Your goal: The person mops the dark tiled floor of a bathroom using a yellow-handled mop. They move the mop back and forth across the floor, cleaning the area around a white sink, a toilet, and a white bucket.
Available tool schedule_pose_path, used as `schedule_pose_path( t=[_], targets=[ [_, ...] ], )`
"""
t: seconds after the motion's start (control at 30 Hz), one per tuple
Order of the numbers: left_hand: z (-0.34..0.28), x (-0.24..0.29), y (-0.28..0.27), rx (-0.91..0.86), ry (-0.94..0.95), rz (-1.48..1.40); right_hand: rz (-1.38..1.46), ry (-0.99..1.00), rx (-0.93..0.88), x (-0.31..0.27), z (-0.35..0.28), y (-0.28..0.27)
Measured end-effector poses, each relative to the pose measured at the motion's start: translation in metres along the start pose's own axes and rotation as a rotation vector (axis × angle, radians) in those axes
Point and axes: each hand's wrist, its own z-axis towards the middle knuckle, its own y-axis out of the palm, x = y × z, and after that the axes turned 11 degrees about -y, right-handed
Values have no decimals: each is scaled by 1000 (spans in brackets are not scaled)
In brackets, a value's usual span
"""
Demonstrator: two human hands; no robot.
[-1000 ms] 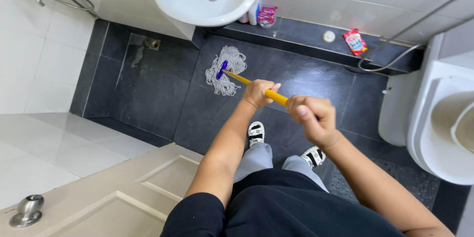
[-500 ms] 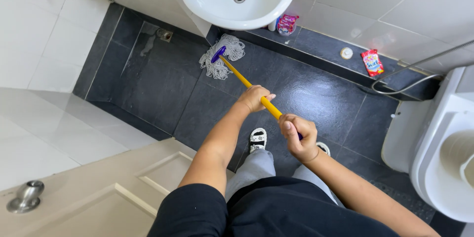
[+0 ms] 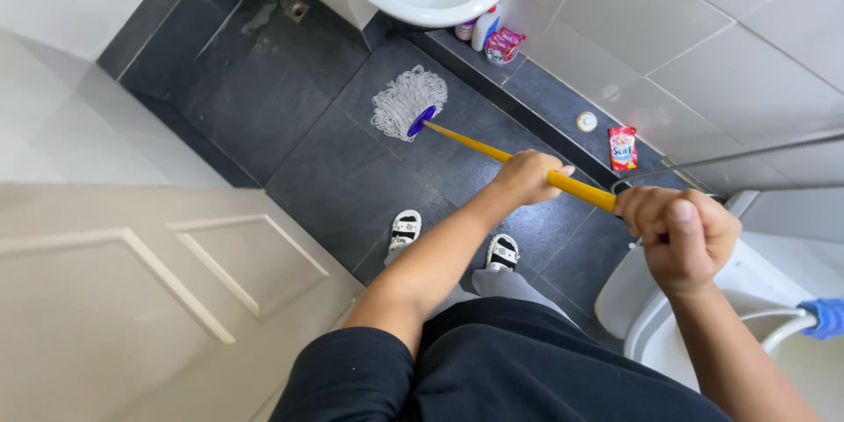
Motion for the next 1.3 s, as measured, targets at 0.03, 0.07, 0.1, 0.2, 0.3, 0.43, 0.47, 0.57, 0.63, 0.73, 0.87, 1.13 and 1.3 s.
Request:
schedule_pose_path(
  t=[0.03,0.07,0.1,0.2,0.3,0.43,0.47,0.57,0.63,0.73,0.87,1.13,1.3],
  targets=[
    [-1,3,1,16,-16,-3,12,5,-19,8,1,-7],
    [-5,5,3,68,-6,-46,48,-23,2,15,-1,-11],
    [-8,7,5,120,5,-88,83,-50,23,22,-2,-16],
    [-20,3,-16,57,-190,-75,139,-38,23,36,-2,-12],
    [-41,-43,-25,124,-141,-67,180,-80,-62,46,-2,24],
    [-70,-94,-36,295,48,-63,285,-58,-124,74,-13,69],
    [-77,-100,-45,320,-60,-45,305,-56,-163,78,-14,79],
    [-95,-120,-62,346,-159,-29,331,-32,-239,81,-18,105],
    [-102,-132,-60,338,-144,-35,331,-8,-269,75,-25,110],
    [-97,-133,-51,310,-106,57,269,56,-295,63,-30,93],
    [-65,-80,-26,329,126,-33,174,93,-163,36,-28,42],
    [-24,18,38,193,178,-145,14,58,-32,-27,-41,-29],
    [-13,39,42,-154,-28,-65,21,0,138,-5,-48,-64]
  ],
)
